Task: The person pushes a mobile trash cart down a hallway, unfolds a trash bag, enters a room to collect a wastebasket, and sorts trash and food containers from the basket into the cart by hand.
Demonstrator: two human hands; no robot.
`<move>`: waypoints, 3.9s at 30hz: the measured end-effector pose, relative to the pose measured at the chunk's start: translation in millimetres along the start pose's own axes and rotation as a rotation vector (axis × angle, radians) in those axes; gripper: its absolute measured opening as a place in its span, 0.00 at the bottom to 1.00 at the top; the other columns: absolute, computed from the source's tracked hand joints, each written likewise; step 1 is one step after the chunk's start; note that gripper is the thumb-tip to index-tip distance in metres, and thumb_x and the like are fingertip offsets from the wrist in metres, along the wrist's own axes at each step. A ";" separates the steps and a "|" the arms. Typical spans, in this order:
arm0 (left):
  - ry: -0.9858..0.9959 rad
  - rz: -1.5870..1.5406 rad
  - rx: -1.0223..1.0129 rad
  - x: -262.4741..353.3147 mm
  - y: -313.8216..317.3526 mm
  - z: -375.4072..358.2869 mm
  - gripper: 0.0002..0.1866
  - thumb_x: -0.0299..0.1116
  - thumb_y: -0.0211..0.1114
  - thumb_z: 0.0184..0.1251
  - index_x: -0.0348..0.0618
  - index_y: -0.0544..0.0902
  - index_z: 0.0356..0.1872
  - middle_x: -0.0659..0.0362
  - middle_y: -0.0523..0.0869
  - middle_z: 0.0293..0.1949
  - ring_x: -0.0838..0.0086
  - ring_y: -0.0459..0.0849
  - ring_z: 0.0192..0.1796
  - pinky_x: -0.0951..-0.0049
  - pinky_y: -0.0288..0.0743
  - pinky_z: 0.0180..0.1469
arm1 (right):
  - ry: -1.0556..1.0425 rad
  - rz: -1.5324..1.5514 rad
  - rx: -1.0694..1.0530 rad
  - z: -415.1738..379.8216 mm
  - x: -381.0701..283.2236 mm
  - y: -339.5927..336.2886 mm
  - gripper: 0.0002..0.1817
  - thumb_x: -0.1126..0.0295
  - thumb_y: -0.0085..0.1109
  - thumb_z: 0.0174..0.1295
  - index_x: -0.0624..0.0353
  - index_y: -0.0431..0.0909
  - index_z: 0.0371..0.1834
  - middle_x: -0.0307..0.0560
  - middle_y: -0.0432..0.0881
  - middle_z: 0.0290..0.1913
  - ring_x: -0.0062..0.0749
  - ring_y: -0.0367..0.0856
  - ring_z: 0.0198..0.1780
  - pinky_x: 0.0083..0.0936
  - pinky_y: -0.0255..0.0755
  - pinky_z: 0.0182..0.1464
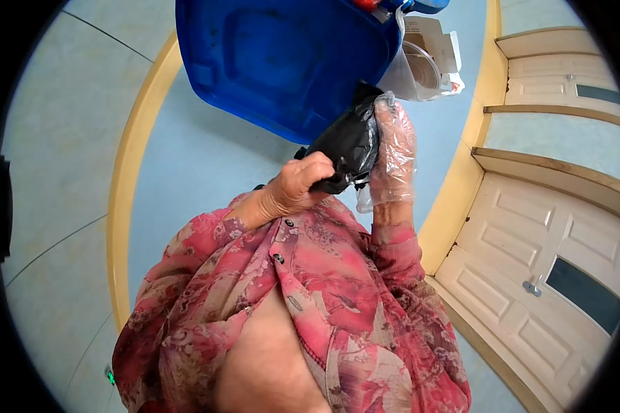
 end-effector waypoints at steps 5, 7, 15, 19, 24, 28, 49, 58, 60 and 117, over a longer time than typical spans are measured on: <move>-0.229 0.002 -0.355 -26.8 35.0 -26.8 0.15 0.22 0.63 0.52 0.38 0.72 0.42 0.44 0.80 0.31 0.46 0.81 0.36 0.55 0.75 0.36 | -0.510 -0.832 -0.302 -24.2 -21.4 21.4 0.13 0.71 0.57 0.62 0.61 0.74 0.49 0.50 0.76 0.47 0.35 0.75 0.48 0.29 0.70 0.51; -0.260 0.065 -0.480 -46.4 47.9 -45.7 0.17 0.21 0.59 0.48 0.37 0.77 0.43 0.41 0.82 0.29 0.45 0.81 0.34 0.52 0.76 0.36 | -1.058 -1.446 -0.140 -35.5 -6.7 4.7 0.18 0.79 0.56 0.55 0.63 0.73 0.51 0.68 0.73 0.54 0.61 0.71 0.58 0.41 0.63 0.61; -0.377 0.448 -0.956 -75.4 48.8 -77.0 0.08 0.28 0.61 0.47 0.39 0.84 0.29 0.45 0.84 0.28 0.50 0.84 0.34 0.55 0.77 0.36 | -0.026 -0.004 -0.102 -44.4 3.1 16.2 0.06 0.68 0.58 0.64 0.57 0.73 0.39 0.32 0.76 0.36 0.14 0.73 0.37 0.17 0.71 0.40; -0.293 0.685 -1.034 -139.3 55.7 -140.8 0.09 0.35 0.58 0.55 0.44 0.84 0.28 0.49 0.86 0.31 0.56 0.85 0.37 0.58 0.78 0.36 | -0.086 0.092 -0.091 -57.5 -26.9 29.0 0.06 0.68 0.57 0.65 0.56 0.73 0.40 0.33 0.76 0.36 0.16 0.75 0.37 0.18 0.73 0.40; -0.701 0.751 -0.770 -160.8 -24.5 -188.8 0.10 0.35 0.59 0.56 0.46 0.84 0.38 0.48 0.86 0.39 0.54 0.84 0.43 0.56 0.77 0.43 | -0.175 0.178 -0.006 -69.5 -60.7 24.7 0.07 0.68 0.56 0.66 0.57 0.73 0.43 0.35 0.77 0.36 0.17 0.76 0.34 0.17 0.74 0.39; -1.018 0.842 -0.826 -191.8 -69.3 -207.7 0.11 0.33 0.57 0.60 0.47 0.79 0.43 0.47 0.84 0.42 0.54 0.83 0.46 0.54 0.74 0.48 | -0.193 0.036 -0.054 -49.0 -28.8 3.6 0.07 0.68 0.55 0.67 0.59 0.75 0.41 0.33 0.77 0.35 0.14 0.74 0.35 0.16 0.72 0.38; -0.095 0.607 -0.233 20.9 -18.9 0.9 0.20 0.31 0.71 0.48 0.40 0.74 0.43 0.53 0.77 0.41 0.59 0.75 0.47 0.62 0.71 0.48 | 0.038 0.171 -0.066 -62.4 50.8 6.8 0.12 0.61 0.53 0.67 0.58 0.76 0.44 0.40 0.82 0.39 0.25 0.81 0.36 0.24 0.78 0.37; 0.074 0.554 -0.163 57.1 -37.6 3.1 0.11 0.26 0.68 0.50 0.40 0.75 0.34 0.53 0.78 0.35 0.56 0.77 0.40 0.63 0.71 0.42 | 0.033 -0.056 0.014 -59.6 53.6 -3.6 0.09 0.63 0.55 0.64 0.56 0.76 0.33 0.36 0.79 0.27 0.19 0.76 0.25 0.19 0.71 0.28; 0.011 0.532 -0.163 57.2 -38.8 2.9 0.10 0.25 0.67 0.51 0.40 0.76 0.34 0.52 0.78 0.34 0.56 0.77 0.39 0.62 0.72 0.41 | 0.014 -0.121 0.017 -59.4 53.4 1.1 0.09 0.63 0.55 0.64 0.56 0.75 0.31 0.35 0.78 0.26 0.18 0.74 0.24 0.19 0.70 0.27; -0.880 -0.190 0.049 -47.0 -77.9 -41.0 0.13 0.31 0.74 0.52 0.43 0.74 0.21 0.69 0.73 0.20 0.87 0.66 0.25 0.82 0.61 0.25 | 0.128 -0.227 -0.292 -45.9 99.4 56.2 0.14 0.60 0.58 0.64 0.56 0.76 0.26 0.31 0.73 0.28 0.12 0.67 0.34 0.15 0.64 0.38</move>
Point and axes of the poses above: each hand's wrist, its own z-axis towards the middle knuckle, its own y-axis out of the palm, x = y × z, the point moved 8 cm from there along z, towards the middle knuckle
